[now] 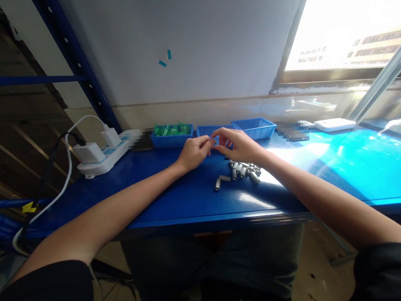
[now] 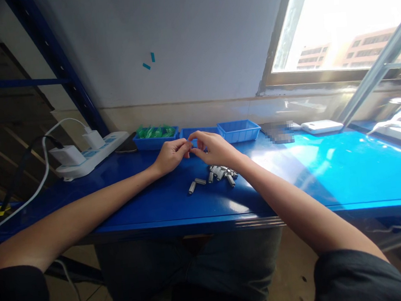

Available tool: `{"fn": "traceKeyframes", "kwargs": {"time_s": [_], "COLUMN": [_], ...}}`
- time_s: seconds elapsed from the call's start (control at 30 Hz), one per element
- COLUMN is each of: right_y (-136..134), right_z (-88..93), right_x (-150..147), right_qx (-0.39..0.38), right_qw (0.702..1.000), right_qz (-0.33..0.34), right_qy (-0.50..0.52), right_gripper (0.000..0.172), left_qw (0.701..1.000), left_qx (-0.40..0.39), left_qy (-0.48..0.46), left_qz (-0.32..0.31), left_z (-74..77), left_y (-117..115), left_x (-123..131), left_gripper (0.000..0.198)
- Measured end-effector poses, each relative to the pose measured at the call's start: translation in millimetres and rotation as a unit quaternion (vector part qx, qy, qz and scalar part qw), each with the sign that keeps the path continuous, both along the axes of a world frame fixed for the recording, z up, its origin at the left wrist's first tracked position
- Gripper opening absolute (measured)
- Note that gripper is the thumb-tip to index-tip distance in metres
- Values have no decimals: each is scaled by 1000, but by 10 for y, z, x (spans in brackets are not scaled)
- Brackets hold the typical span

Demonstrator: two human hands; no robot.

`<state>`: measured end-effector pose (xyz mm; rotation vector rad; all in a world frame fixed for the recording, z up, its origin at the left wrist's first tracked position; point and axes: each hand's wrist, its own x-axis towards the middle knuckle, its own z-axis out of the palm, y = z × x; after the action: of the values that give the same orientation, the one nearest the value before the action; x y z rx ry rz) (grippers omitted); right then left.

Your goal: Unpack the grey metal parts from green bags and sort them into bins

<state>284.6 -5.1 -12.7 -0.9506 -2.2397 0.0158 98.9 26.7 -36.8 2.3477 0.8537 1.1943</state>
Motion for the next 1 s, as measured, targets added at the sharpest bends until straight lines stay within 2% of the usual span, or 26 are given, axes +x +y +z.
{"fn": "traceKeyframes", "kwargs": {"time_s": [0.17, 0.3, 0.37, 0.5, 0.6, 0.7, 0.77, 0.87, 1.0], "right_y": [14, 82, 143, 309, 431, 510, 529, 493, 337], "right_z": [9, 9, 3, -43, -114, -182, -200, -166, -63], "right_x": [7, 73, 149, 358, 501, 576, 582, 532, 374], "right_qx": [31, 36, 44, 75, 75, 60, 57, 69, 59], "right_qw": [999, 999, 997, 987, 976, 970, 970, 969, 976], "right_qz": [3, -23, -56, -144, -202, -234, -236, -236, -211], "right_qy": [-10, -4, 4, 24, 24, 14, 8, 11, 12], "right_gripper": [16, 13, 14, 16, 18, 21, 25, 28, 27], "left_qw": [999, 998, 994, 958, 932, 937, 946, 947, 944], "left_qx": [-29, -64, -83, -61, -45, -38, -11, 24, 23], "left_qy": [-14, -3, 44, 248, 336, 331, 318, 320, 324], "left_qz": [-27, -29, -59, -131, -126, -101, -69, -36, -61], "left_z": [-6, -18, -3, 102, 172, 162, 128, 95, 87], "left_y": [12, 8, -19, -141, -233, -246, -208, -114, 1], "left_x": [25, 55, 64, 57, 53, 68, 67, 16, -85], "left_gripper": [48, 42, 36, 35, 45, 35, 29, 33, 34]}}
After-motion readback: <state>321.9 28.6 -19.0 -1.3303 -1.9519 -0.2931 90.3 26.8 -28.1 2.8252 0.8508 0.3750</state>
